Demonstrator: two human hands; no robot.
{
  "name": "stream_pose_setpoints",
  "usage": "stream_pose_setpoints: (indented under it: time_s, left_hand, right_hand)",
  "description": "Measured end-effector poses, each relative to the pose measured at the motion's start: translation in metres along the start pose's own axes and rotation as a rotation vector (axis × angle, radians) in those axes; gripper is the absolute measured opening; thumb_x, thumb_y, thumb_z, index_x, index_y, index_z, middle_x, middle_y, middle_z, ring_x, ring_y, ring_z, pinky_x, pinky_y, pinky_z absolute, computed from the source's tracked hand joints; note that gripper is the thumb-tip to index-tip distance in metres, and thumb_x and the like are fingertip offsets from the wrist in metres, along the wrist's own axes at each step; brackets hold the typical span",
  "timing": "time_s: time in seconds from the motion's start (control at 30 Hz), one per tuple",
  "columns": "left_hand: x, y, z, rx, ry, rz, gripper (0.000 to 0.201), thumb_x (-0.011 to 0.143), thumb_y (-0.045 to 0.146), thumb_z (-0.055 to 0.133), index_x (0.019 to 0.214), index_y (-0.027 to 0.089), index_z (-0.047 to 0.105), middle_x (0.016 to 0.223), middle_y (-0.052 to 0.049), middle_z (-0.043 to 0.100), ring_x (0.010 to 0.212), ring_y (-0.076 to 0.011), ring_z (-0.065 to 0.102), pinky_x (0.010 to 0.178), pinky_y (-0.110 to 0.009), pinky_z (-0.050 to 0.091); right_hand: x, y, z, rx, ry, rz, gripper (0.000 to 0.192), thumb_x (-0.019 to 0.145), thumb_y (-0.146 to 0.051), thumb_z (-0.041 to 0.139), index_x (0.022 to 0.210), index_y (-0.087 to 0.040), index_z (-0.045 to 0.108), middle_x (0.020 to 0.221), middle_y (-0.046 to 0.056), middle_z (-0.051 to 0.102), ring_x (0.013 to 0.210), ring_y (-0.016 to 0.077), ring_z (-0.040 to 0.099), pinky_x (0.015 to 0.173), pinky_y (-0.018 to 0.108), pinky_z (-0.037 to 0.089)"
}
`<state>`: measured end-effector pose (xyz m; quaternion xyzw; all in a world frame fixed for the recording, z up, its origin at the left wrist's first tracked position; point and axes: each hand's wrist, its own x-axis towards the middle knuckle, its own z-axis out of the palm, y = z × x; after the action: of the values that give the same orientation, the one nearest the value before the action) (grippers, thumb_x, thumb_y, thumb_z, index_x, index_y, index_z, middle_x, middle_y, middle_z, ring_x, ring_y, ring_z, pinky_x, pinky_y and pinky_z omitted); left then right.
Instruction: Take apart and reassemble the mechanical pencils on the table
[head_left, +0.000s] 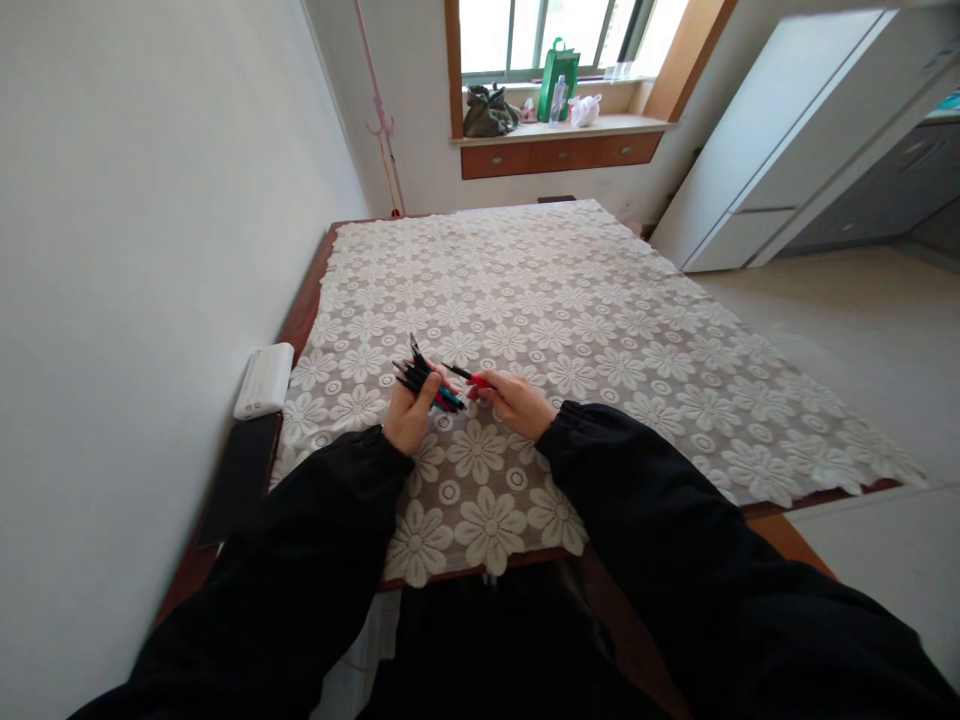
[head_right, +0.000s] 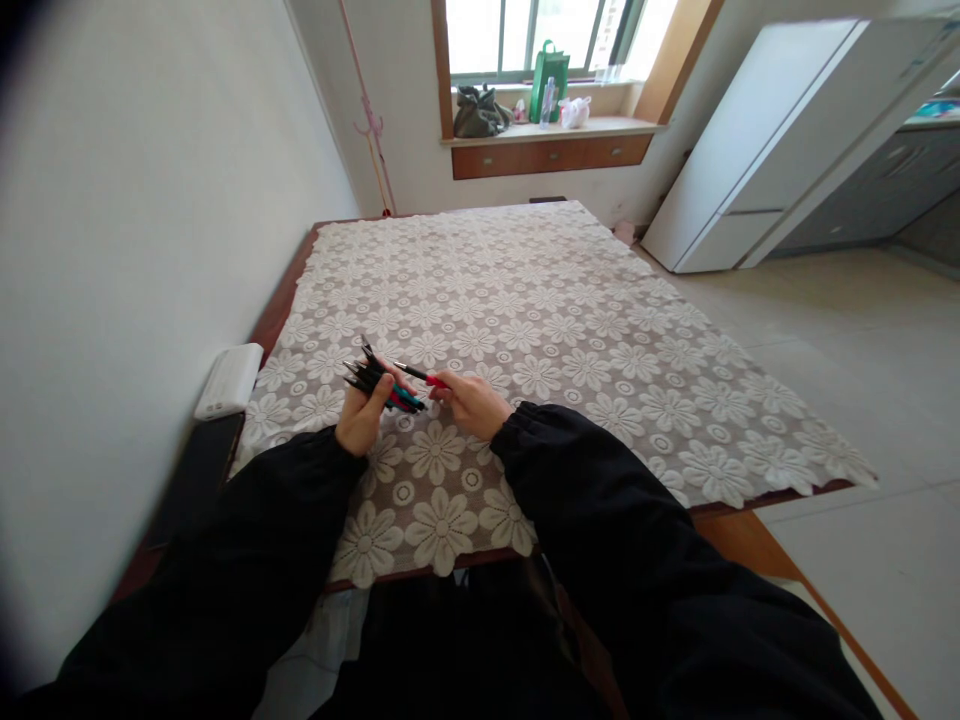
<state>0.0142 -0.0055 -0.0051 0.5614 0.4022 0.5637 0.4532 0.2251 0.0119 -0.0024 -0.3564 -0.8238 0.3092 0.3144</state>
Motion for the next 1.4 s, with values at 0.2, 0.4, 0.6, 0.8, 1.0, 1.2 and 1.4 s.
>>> stream_pose_setpoints:
  time_s: [0.2,0.4,0.6,0.8,1.0,1.2,1.4]
  left_hand:
    - [0.020,-0.004,-0.028,0.125,0.382,0.189,0.039,0.084,0.052,0.075,0.095,0.023,0.050,0.076,0.005,0.056,0.062,-0.0095,0.057,0.067,-0.026,0.055]
    - [0.028,-0.015,-0.042,0.508,0.175,0.060,0.027,0.081,0.042,0.075,0.079,0.020,0.059,0.065,0.003,0.054,0.058,-0.0125,0.051,0.058,-0.026,0.042]
    - [0.021,-0.005,-0.040,1.067,-0.112,-0.001,0.026,0.087,0.045,0.067,0.103,0.026,0.068,0.077,-0.003,0.069,0.071,-0.0232,0.064,0.063,-0.029,0.040]
    - [0.034,0.019,-0.064,1.555,-0.194,-0.234,0.042,0.091,0.061,0.055,0.112,0.027,0.068,0.101,-0.010,0.075,0.097,-0.0318,0.069,0.077,-0.034,0.047]
    - [0.042,0.017,-0.082,1.619,-0.115,-0.336,0.041,0.096,0.044,0.050,0.130,0.023,0.057,0.120,-0.014,0.069,0.107,-0.0334,0.067,0.082,-0.039,0.049]
    - [0.037,0.005,-0.079,1.642,-0.128,-0.136,0.041,0.094,0.034,0.049,0.131,0.018,0.059,0.128,-0.017,0.063,0.119,-0.0363,0.058,0.093,-0.047,0.047]
    - [0.030,-0.005,-0.073,1.571,-0.082,-0.069,0.053,0.087,0.031,0.051,0.138,0.018,0.055,0.144,-0.014,0.057,0.127,-0.0363,0.051,0.105,-0.052,0.040]
  right_hand:
    - [0.000,0.002,-0.003,-0.035,0.019,0.000,0.020,0.102,-0.027,0.043,0.108,-0.023,0.061,0.090,0.001,0.074,0.079,0.0162,0.066,0.077,0.028,0.047]
    - [0.000,0.001,-0.003,-0.044,-0.046,-0.037,0.019,0.100,-0.023,0.044,0.108,-0.023,0.061,0.091,0.002,0.073,0.082,0.0171,0.066,0.079,0.028,0.047]
    - [0.000,0.000,-0.005,-0.088,-0.027,-0.045,0.018,0.101,-0.022,0.044,0.107,-0.021,0.062,0.093,0.003,0.072,0.082,0.0167,0.065,0.078,0.027,0.045]
    - [0.000,0.008,-0.003,-0.164,-0.050,-0.063,0.020,0.102,-0.021,0.046,0.111,-0.020,0.063,0.094,0.004,0.071,0.087,0.0179,0.064,0.080,0.027,0.045]
    - [-0.001,0.009,-0.002,-0.216,-0.050,-0.088,0.023,0.102,-0.020,0.047,0.117,-0.018,0.063,0.103,0.008,0.071,0.094,0.0202,0.063,0.084,0.030,0.045]
    - [0.001,0.009,-0.003,-0.293,-0.001,-0.045,0.021,0.101,-0.017,0.048,0.113,-0.018,0.065,0.102,0.007,0.068,0.097,0.0206,0.061,0.087,0.031,0.044]
    - [0.001,0.011,-0.005,-0.350,-0.067,-0.048,0.028,0.096,-0.007,0.047,0.112,-0.019,0.066,0.104,0.007,0.066,0.096,0.0203,0.059,0.087,0.032,0.044]
